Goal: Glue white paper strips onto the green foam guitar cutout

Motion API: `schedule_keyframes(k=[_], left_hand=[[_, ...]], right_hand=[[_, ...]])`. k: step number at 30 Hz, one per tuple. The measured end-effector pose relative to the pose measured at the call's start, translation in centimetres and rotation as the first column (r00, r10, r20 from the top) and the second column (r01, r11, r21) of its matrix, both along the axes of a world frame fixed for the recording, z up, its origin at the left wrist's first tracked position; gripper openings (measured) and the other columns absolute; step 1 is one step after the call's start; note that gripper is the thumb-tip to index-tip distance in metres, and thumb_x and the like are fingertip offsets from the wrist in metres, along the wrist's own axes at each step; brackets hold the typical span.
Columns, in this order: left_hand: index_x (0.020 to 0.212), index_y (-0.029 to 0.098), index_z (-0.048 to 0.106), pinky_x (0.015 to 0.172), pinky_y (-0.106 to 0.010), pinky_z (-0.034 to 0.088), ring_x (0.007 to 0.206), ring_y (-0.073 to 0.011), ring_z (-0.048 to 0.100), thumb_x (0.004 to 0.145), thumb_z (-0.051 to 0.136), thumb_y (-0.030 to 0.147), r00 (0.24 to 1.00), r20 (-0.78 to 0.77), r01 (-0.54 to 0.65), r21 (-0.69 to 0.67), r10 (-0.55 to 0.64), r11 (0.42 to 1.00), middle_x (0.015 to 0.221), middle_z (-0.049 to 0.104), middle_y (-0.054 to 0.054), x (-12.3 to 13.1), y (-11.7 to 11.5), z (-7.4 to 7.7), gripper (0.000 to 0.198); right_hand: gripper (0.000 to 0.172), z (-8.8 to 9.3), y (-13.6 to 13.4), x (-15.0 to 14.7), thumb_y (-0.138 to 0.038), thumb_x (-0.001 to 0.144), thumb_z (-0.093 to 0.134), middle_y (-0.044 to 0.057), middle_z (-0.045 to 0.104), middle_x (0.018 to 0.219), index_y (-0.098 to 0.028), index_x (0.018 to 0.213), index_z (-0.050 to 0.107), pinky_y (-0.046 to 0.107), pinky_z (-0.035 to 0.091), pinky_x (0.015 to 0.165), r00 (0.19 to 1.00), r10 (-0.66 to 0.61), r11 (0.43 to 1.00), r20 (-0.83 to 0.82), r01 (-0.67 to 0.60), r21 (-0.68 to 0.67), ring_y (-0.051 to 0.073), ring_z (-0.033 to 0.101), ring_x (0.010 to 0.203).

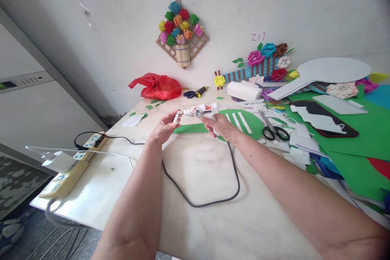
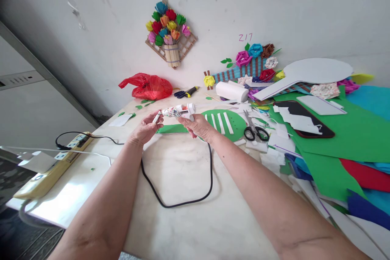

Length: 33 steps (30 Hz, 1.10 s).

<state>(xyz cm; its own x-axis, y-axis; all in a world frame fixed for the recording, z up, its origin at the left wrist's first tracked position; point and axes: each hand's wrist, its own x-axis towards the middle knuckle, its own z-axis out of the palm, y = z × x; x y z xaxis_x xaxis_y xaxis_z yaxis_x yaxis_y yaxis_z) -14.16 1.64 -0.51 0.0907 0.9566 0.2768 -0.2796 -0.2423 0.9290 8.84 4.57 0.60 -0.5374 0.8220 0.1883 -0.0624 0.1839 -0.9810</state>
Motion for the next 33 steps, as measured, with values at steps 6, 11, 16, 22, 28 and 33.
schedule_keyframes(k=[6,11,16,22,28,33], left_hand=[[0.103,0.024,0.065,0.068,-0.021,0.044,0.074,-0.0092,0.050,0.051,0.080,0.027,1.000,-0.011,0.007,0.007,-0.007,1.000,0.081,0.057,0.000,-0.12,0.11,-0.15,0.054],[0.104,0.024,0.065,0.067,-0.021,0.044,0.073,-0.0089,0.049,0.051,0.080,0.027,1.000,-0.011,0.017,0.019,-0.016,1.000,0.080,0.056,0.000,-0.14,0.13,-0.17,0.054],[0.103,0.025,0.065,0.068,-0.022,0.043,0.075,-0.0093,0.050,0.051,0.080,0.027,1.000,-0.028,0.008,0.023,-0.007,1.000,0.087,0.058,-0.001,-0.01,-0.05,-0.05,0.054],[0.104,0.025,0.065,0.068,-0.021,0.044,0.075,-0.0089,0.050,0.051,0.079,0.026,1.000,-0.026,0.017,0.015,-0.016,1.000,0.090,0.059,-0.002,-0.05,-0.05,-0.07,0.055],[0.105,0.025,0.064,0.068,-0.021,0.045,0.077,-0.0094,0.050,0.052,0.079,0.027,0.999,-0.036,0.013,0.025,-0.012,1.000,0.093,0.059,-0.002,-0.26,0.15,-0.30,0.055],[0.106,0.026,0.064,0.069,-0.022,0.044,0.077,-0.0091,0.050,0.053,0.079,0.028,0.999,-0.046,0.022,0.025,-0.021,0.999,0.095,0.059,-0.002,-0.19,0.01,-0.17,0.055]], right_hand=[[0.046,-0.01,0.03,0.02,-0.056,0.068,0.061,-0.005,0.044,0.039,-0.016,0.052,0.047,0.019,0.028,0.028,0.999,-0.017,1.000,0.034,0.016,0.023,0.006,0.041,0.028],[0.046,0.00,0.09,0.03,-0.056,0.068,0.061,-0.006,0.042,0.037,-0.016,0.050,0.045,0.019,0.028,0.028,0.999,-0.013,0.999,0.044,0.011,0.038,0.006,0.040,0.027],[0.047,0.00,0.09,0.01,-0.057,0.067,0.062,-0.006,0.041,0.035,-0.017,0.051,0.045,0.019,0.028,0.028,0.999,-0.040,0.999,0.035,0.038,0.038,0.007,0.040,0.027],[0.047,-0.06,0.18,0.07,-0.059,0.066,0.062,-0.006,0.043,0.039,-0.017,0.054,0.046,0.019,0.028,0.028,0.998,-0.059,0.998,0.032,0.058,0.034,0.006,0.040,0.028],[0.046,-0.18,0.21,0.11,-0.060,0.067,0.060,-0.005,0.044,0.040,-0.017,0.055,0.047,0.019,0.029,0.029,0.998,-0.062,0.997,0.031,0.061,0.040,0.006,0.040,0.029],[0.047,-0.42,0.27,-0.06,-0.060,0.067,0.060,-0.005,0.044,0.038,-0.017,0.052,0.046,0.019,0.029,0.029,0.996,-0.080,0.996,0.029,0.079,0.042,0.006,0.039,0.028]])
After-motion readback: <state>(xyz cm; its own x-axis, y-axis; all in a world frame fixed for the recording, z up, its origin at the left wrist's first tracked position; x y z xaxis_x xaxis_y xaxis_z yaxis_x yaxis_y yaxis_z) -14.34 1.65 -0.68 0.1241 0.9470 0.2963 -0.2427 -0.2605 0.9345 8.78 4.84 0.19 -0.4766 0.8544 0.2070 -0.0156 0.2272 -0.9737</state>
